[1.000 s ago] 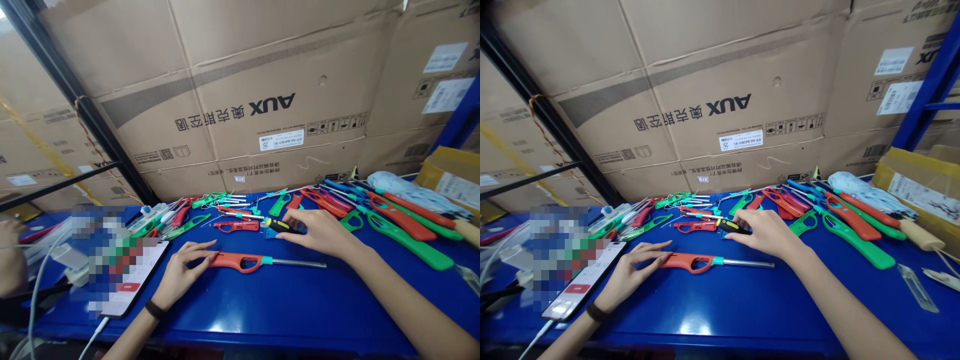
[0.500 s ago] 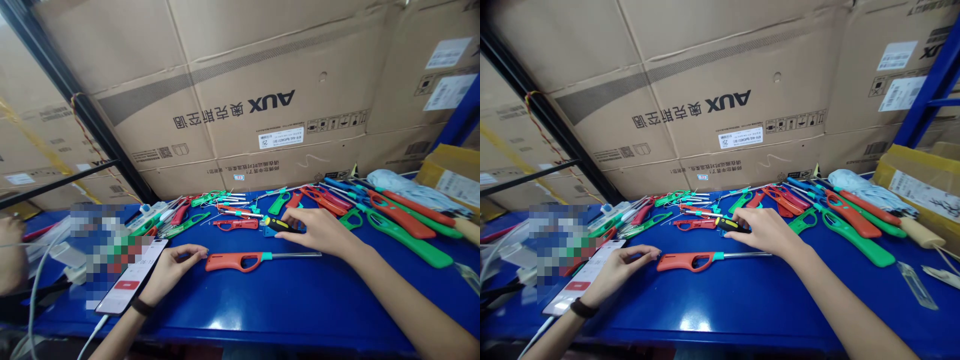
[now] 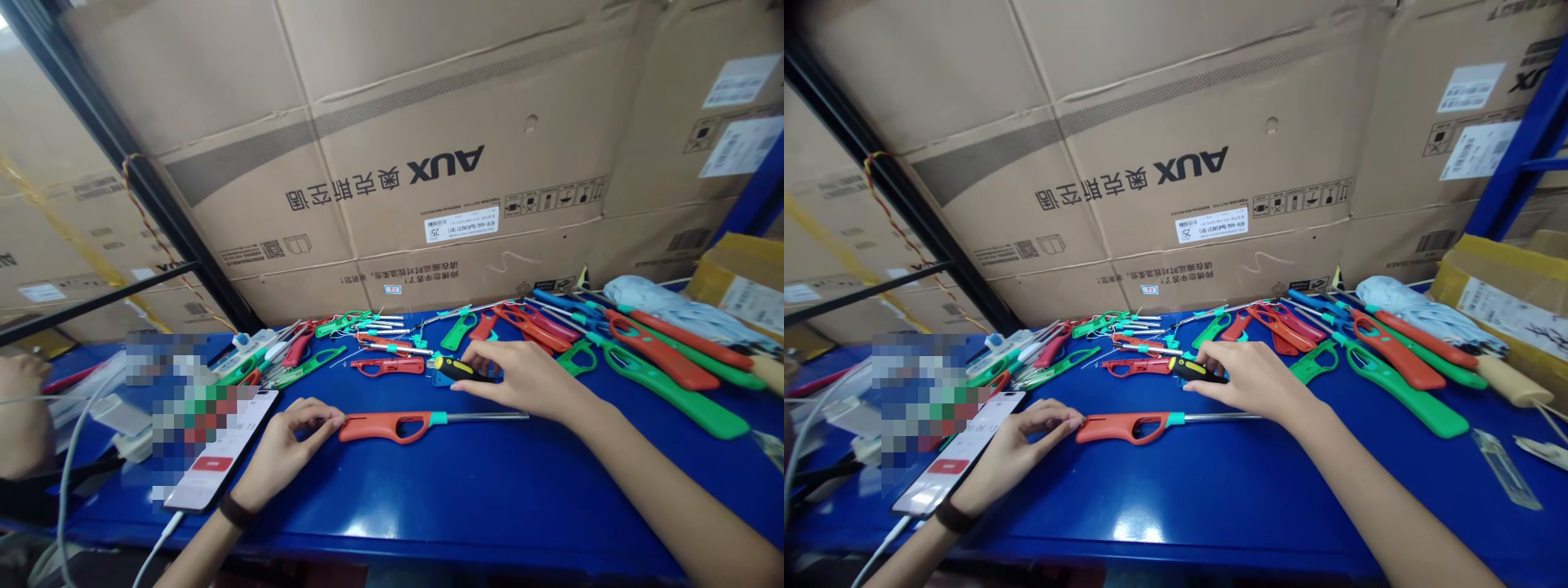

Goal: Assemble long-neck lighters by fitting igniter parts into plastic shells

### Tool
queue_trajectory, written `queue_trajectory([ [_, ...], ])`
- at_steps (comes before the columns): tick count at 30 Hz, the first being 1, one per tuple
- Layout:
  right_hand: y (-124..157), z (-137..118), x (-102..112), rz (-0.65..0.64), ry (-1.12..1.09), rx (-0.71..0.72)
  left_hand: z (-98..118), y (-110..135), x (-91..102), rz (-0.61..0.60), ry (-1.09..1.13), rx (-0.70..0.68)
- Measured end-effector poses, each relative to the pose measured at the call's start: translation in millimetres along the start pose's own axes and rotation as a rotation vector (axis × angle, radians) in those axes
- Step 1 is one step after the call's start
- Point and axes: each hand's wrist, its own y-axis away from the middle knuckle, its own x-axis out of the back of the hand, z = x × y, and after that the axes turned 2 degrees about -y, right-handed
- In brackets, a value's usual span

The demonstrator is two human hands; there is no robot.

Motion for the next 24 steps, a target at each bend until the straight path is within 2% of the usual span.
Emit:
queue_trajectory([
  [9, 1, 2, 0, 0.002, 0.003, 0.004, -3, 4, -5.8, 0.056, -0.065, -0.096],
  [16, 0, 2, 0, -0.006, 0.014, -0.008, -14, 15, 2.9, 0.085, -0.339, -0.327],
  [19, 0, 1, 1, -0.006, 0.028, -0.011, -15, 24, 3.3, 0.123, -0.415, -0.347],
  [24, 1, 1, 1, 0.019, 0.014, 0.002, -14, 31, -5.3, 0.052, -0.434, -0.365],
])
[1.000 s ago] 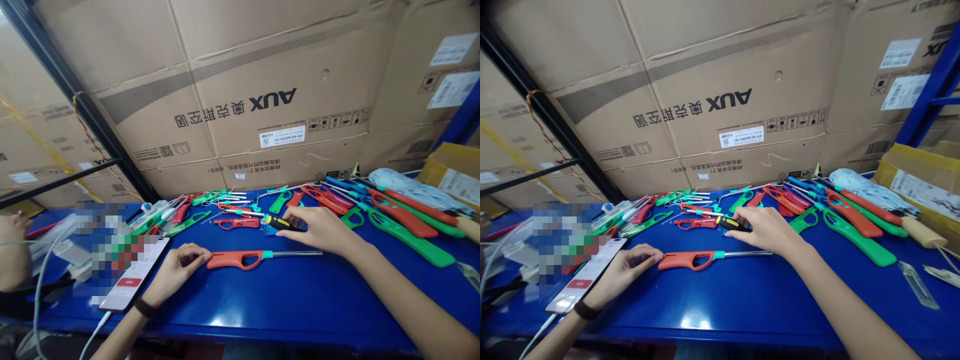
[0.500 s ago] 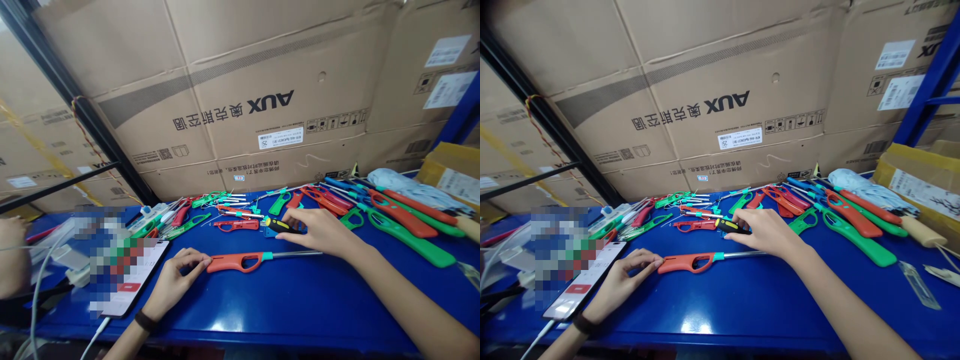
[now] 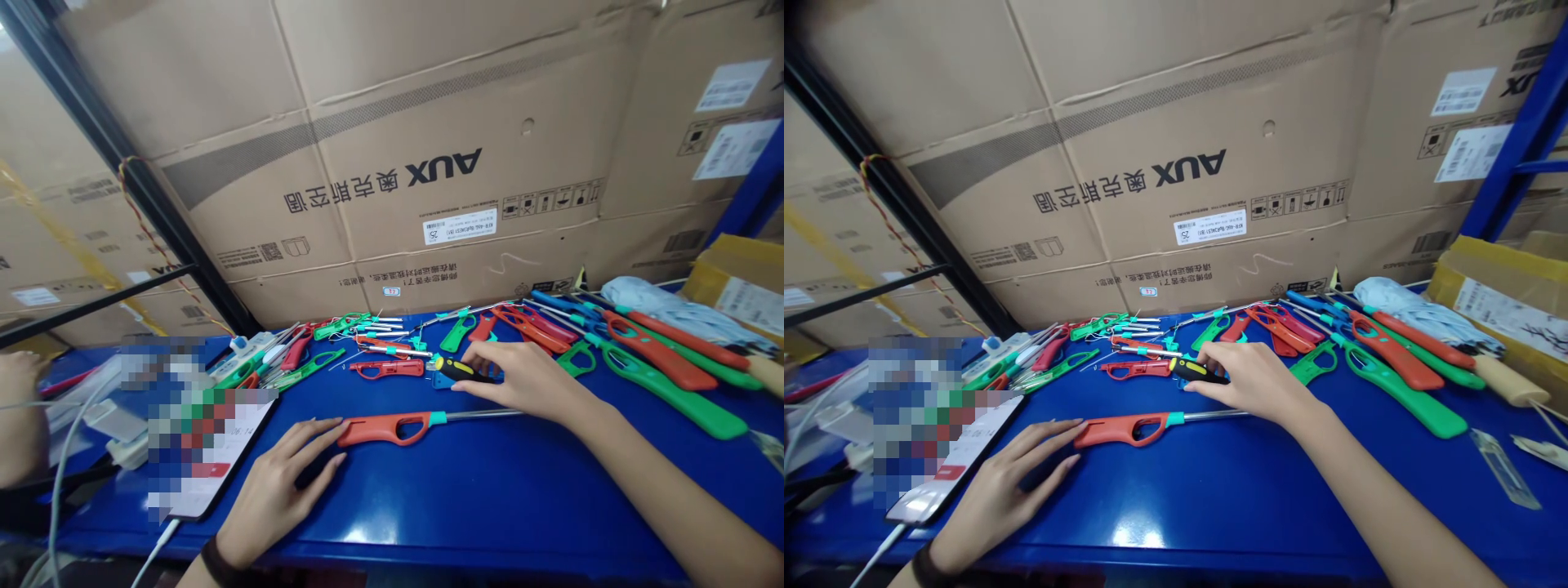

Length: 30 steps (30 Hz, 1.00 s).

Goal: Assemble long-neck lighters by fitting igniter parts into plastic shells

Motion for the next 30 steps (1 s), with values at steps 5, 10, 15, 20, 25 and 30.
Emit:
queue_trajectory([
  [5, -2, -3, -3, 0.148, -0.211, -0.042, 9, -1, -8.3, 0.018, 0.103, 0.044],
  [10, -9, -26, -11, 0.262, -0.753, -0.151, 28, -14, -11.3, 0.001, 0.278, 0.121],
  [15, -21, -61, -25, 0.229, -1.109, -0.114, 43, -45, -9.9, -0.17, 0.458, 0.056],
  [20, -26, -71, -45, 0.21, -1.182, -0.078, 50, -72, -20.6, -0.227, 0.518, -0.03],
  [25, -21, -63, -55, 0.225, -1.091, -0.092, 52, -77, -32.2, -0.193, 0.512, -0.057],
  [30, -19, -64, -53, 0.223, -1.024, -0.082, 51, -74, -33.6, -0.179, 0.461, -0.086],
])
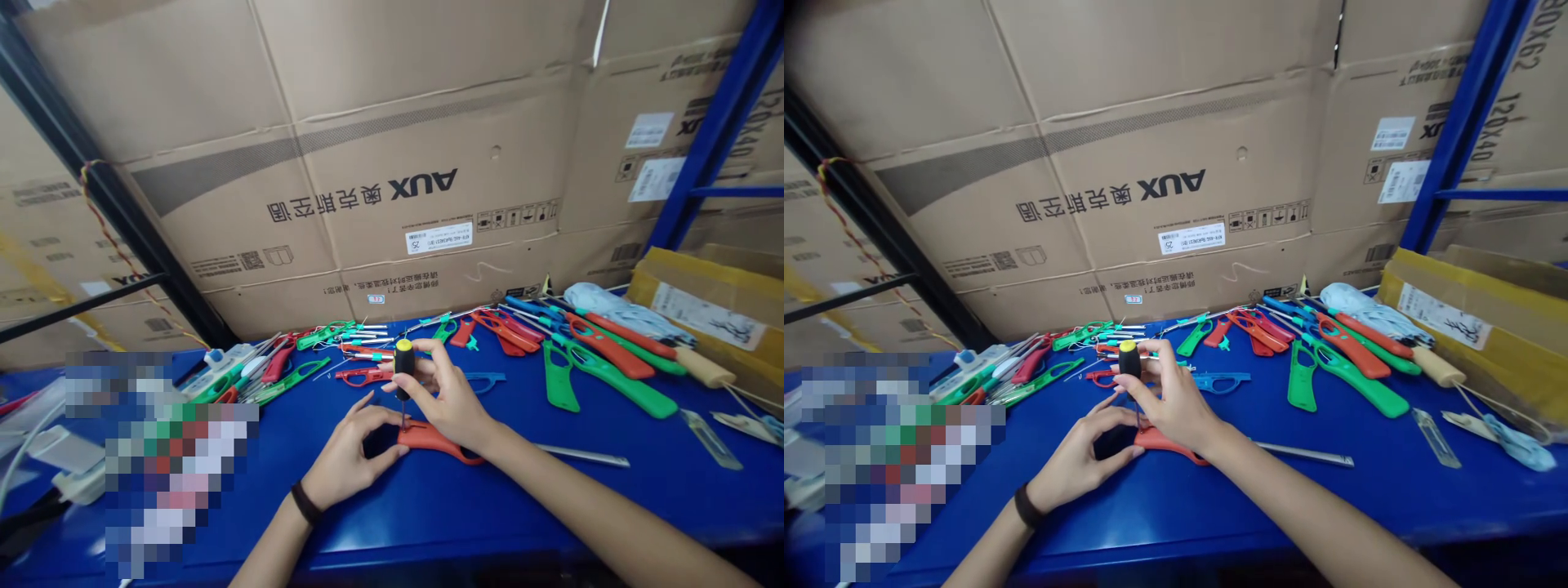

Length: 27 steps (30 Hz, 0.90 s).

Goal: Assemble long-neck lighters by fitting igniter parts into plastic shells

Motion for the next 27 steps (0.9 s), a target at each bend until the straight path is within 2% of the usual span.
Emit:
queue_trajectory([
  [8, -3.8, -4.6, 2.7, 0.048, -0.039, 0.004, 1.6, 1.3, -0.4, -0.003, -0.012, 0.005],
  [13, -2.2, -1.7, 2.3, 0.024, -0.02, -0.008, 0.7, 1.1, -0.5, -0.002, -0.014, 0.009],
  [23, -1.7, -7.9, 1.5, 0.068, -0.051, 0.087, 1.2, 1.6, -1.3, 0.021, 0.002, 0.007],
  [27, -2.2, -6.5, 2.2, 0.057, -0.027, 0.078, 1.1, 1.6, -2.1, 0.028, 0.004, 0.015],
])
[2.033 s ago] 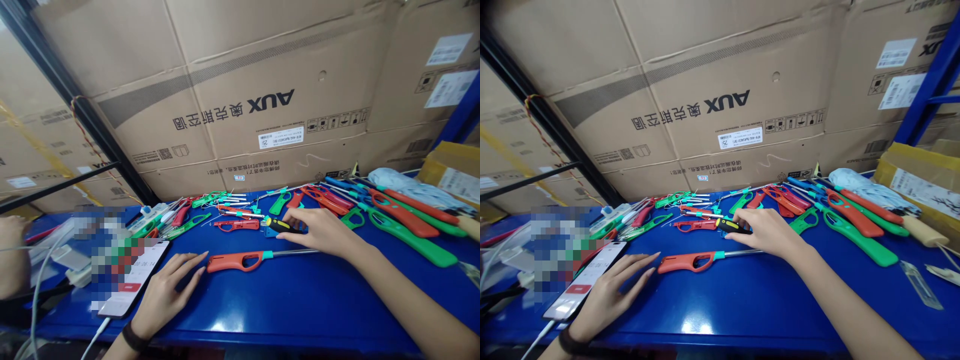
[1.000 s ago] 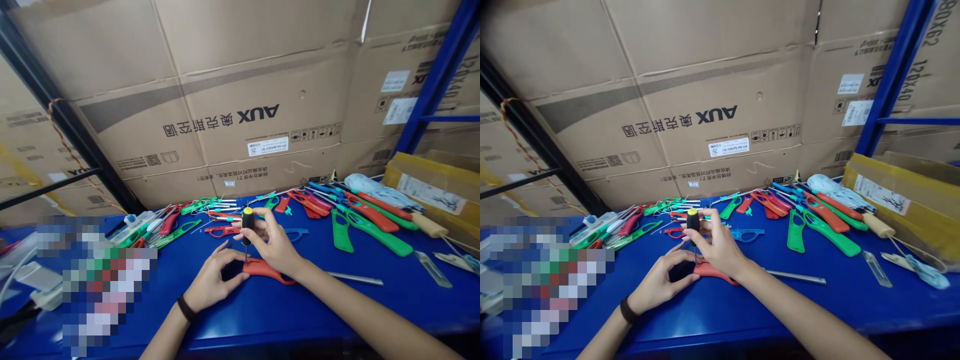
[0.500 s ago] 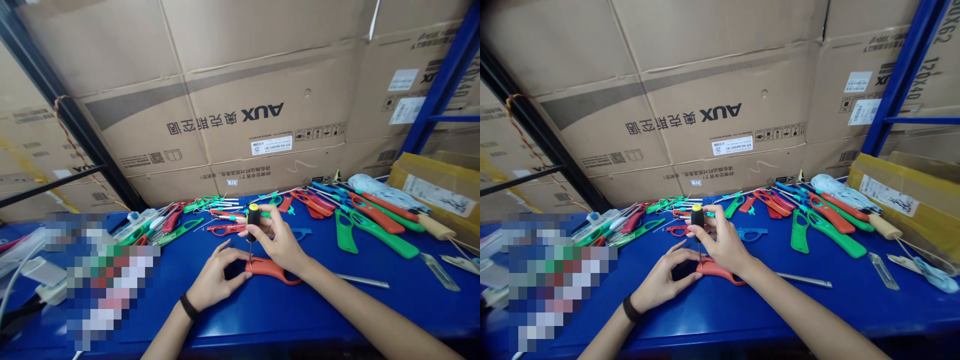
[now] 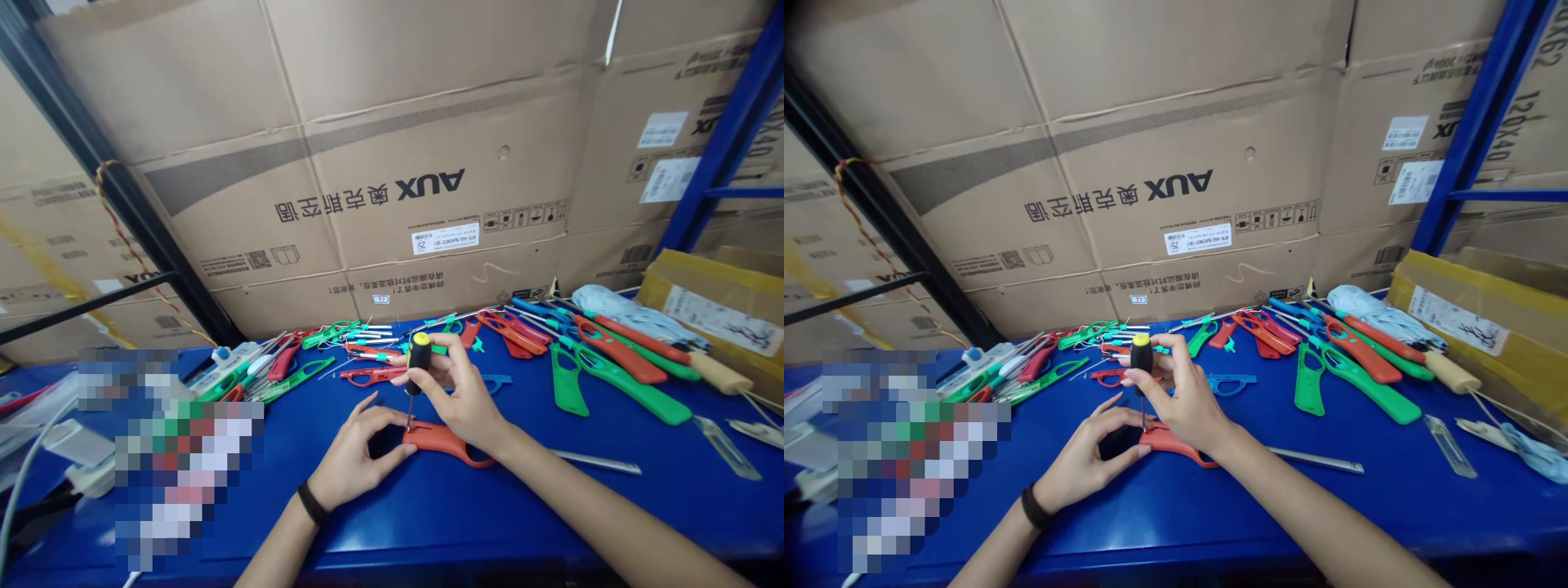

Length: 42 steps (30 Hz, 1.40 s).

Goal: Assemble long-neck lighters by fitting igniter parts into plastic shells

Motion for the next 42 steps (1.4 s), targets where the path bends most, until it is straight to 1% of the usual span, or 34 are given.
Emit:
queue_trajectory([
  [19, 4, 10, -2, -0.051, 0.026, -0.021, -2, 0, -2.4, 0.009, -0.015, 0.001],
  [25, 5, 9, -5, -0.074, 0.029, -0.036, -4, 1, -3.1, 0.012, -0.042, 0.004],
  [33, 6, 11, -6, -0.095, 0.08, -0.053, -4, 0, -3.9, 0.001, -0.037, -0.006],
  [39, 5, 4, -2, -0.047, 0.05, 0.008, -2, 0, -2.8, 0.015, -0.023, 0.0],
  [42, 4, 1, 1, -0.026, 0.044, 0.007, 0, 0, -1.9, 0.018, -0.019, -0.01],
])
